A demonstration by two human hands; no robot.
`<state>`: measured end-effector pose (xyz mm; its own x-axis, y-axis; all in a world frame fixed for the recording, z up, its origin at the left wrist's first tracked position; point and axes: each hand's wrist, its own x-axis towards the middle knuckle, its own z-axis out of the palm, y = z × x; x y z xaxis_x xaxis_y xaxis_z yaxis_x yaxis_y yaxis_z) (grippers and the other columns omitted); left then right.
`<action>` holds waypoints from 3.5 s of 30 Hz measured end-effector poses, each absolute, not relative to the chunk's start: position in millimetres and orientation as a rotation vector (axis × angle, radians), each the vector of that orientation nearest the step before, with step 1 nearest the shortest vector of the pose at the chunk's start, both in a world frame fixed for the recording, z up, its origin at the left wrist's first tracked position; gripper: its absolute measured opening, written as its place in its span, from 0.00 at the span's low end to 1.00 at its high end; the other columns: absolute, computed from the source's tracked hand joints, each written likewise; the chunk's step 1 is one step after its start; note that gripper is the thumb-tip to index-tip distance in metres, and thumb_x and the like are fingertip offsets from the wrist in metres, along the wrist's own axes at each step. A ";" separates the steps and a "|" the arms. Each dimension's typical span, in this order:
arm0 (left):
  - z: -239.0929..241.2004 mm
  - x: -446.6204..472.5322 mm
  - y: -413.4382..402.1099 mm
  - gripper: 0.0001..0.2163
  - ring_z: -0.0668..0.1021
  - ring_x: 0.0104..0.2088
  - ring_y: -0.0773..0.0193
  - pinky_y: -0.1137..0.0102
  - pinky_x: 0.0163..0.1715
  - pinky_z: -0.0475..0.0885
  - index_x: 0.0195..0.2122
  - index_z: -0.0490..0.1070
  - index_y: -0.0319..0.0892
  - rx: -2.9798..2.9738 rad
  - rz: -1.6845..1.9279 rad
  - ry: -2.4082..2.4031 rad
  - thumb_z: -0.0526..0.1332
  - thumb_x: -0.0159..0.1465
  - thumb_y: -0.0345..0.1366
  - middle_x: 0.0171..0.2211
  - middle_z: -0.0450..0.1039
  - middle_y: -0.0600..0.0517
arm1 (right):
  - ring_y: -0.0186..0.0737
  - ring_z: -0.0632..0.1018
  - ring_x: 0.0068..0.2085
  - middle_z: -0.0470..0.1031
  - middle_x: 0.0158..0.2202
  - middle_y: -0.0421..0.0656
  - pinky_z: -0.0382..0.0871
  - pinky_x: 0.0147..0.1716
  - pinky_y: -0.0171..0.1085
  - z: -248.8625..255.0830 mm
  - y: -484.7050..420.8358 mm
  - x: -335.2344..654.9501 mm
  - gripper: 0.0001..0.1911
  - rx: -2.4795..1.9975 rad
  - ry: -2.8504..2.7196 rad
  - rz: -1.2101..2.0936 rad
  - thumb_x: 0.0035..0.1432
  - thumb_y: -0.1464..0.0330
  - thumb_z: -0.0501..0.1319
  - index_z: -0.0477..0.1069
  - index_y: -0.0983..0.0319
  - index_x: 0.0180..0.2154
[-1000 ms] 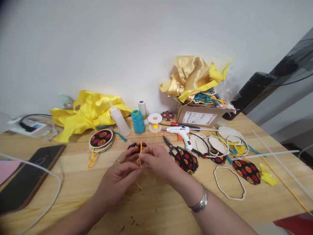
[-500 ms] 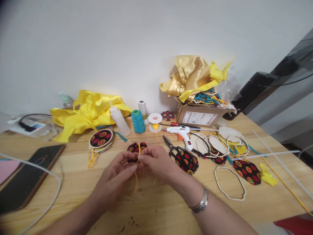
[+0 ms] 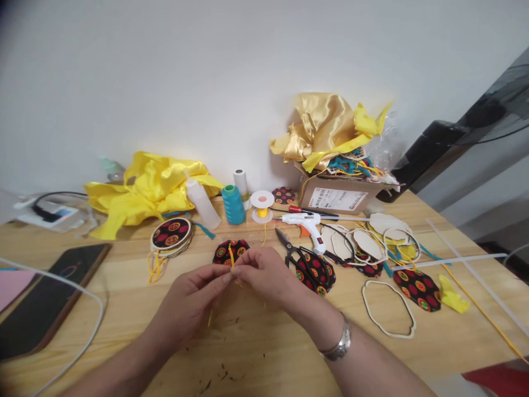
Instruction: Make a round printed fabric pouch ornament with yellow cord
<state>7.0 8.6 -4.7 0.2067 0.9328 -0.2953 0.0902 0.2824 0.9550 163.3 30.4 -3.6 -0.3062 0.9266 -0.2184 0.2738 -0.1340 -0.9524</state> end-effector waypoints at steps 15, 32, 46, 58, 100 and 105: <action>-12.1 6.4 11.4 0.07 0.57 0.14 0.78 0.78 0.12 0.49 0.25 0.74 0.39 0.860 0.842 1.077 0.65 0.50 0.37 0.20 0.68 0.56 | 0.26 0.61 0.18 0.63 0.16 0.34 0.51 0.16 0.28 -0.5 29.9 163.8 0.06 -1.325 -1.513 1.549 0.47 0.68 0.60 0.66 0.64 0.23; -13.3 5.4 16.0 0.09 0.55 0.14 0.78 0.78 0.12 0.46 0.28 0.74 0.37 0.814 0.960 1.155 0.65 0.51 0.38 0.21 0.71 0.53 | 0.32 0.66 0.25 0.69 0.23 0.39 0.55 0.24 0.32 10.9 20.3 168.3 0.12 -1.417 -1.998 0.788 0.57 0.64 0.55 0.70 0.62 0.25; -10.2 7.8 15.2 0.07 0.71 0.18 0.73 0.79 0.17 0.63 0.27 0.71 0.38 0.573 0.966 1.080 0.67 0.50 0.34 0.21 0.74 0.53 | 0.38 0.70 0.28 0.73 0.27 0.42 0.57 0.27 0.37 2.4 -0.4 152.0 0.07 -0.877 -2.804 0.089 0.56 0.74 0.53 0.68 0.64 0.30; -11.5 8.2 11.8 0.07 0.56 0.13 0.79 0.81 0.12 0.48 0.25 0.73 0.37 0.728 0.928 1.114 0.66 0.51 0.37 0.12 0.58 0.61 | 0.33 0.70 0.31 0.70 0.29 0.41 0.63 0.31 0.33 -3.3 24.0 157.4 0.08 -1.321 -1.579 1.165 0.56 0.66 0.55 0.68 0.63 0.31; -9.0 8.8 7.9 0.11 0.53 0.13 0.76 0.77 0.14 0.46 0.26 0.73 0.37 0.976 0.780 1.147 0.61 0.54 0.42 0.10 0.53 0.62 | 0.28 0.59 0.21 0.59 0.18 0.34 0.52 0.21 0.30 5.0 26.0 160.9 0.10 -1.351 -1.548 1.367 0.51 0.67 0.57 0.61 0.63 0.21; -9.6 8.0 8.5 0.11 0.53 0.13 0.76 0.77 0.14 0.47 0.26 0.72 0.38 0.988 0.783 1.137 0.61 0.55 0.41 0.11 0.53 0.62 | 0.28 0.59 0.20 0.60 0.17 0.34 0.51 0.20 0.30 8.5 26.8 165.1 0.11 -1.372 -1.574 1.461 0.53 0.64 0.56 0.66 0.64 0.24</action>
